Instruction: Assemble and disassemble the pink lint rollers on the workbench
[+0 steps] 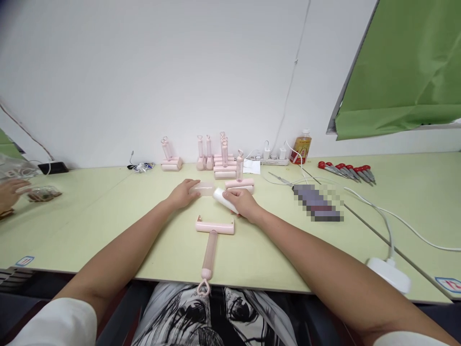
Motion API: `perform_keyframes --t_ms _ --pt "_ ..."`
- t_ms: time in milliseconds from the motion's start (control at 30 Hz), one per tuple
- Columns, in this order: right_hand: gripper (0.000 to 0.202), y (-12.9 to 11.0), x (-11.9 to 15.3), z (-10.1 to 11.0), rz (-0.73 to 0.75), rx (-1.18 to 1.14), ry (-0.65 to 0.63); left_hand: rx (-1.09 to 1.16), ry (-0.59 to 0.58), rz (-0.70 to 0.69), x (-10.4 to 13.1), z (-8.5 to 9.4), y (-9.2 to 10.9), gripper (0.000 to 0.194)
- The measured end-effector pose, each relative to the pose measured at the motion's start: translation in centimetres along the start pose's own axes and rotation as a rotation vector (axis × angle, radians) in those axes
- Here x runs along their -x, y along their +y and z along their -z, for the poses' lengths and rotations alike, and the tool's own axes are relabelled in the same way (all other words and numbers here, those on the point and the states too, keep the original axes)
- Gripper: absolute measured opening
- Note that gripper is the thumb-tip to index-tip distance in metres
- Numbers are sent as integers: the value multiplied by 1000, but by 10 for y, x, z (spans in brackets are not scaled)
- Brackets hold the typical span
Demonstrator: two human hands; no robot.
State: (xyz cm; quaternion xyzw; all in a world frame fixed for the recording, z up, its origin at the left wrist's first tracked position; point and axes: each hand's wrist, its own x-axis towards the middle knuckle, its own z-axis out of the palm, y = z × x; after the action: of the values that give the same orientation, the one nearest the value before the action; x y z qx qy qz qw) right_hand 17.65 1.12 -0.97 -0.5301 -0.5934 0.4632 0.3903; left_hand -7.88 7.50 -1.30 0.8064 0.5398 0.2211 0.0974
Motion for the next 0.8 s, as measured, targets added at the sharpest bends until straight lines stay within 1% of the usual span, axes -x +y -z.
perform_keyframes --t_ms 67,133,200,233,267,333,400,500,633,733,800 --pt "39 -1 2 0 29 34 -32 2 27 -2 0 -1 2 58" --pt "41 -1 4 0 57 52 -61 5 82 -20 1 1 9 57" --pt "43 -2 5 1 89 66 -95 40 160 -80 5 5 19 51" --pt "44 -2 5 1 109 77 -110 81 186 -121 8 8 25 46" --pt "45 -2 5 1 133 91 -124 139 189 -160 12 10 32 42" --pt "46 -2 5 2 186 120 -145 287 112 -204 20 15 44 39" --pt "47 -2 5 3 236 137 -170 418 -23 -213 27 17 54 41" --pt "46 -3 6 4 283 144 -204 509 -187 -218 33 16 59 41" --pt "49 -2 5 6 253 159 -237 548 -258 -225 31 15 56 40" --pt "46 1 2 10 297 173 -294 561 -308 -208 30 15 54 49" --pt "44 4 -1 12 328 171 -330 576 -346 -202 30 15 56 52"
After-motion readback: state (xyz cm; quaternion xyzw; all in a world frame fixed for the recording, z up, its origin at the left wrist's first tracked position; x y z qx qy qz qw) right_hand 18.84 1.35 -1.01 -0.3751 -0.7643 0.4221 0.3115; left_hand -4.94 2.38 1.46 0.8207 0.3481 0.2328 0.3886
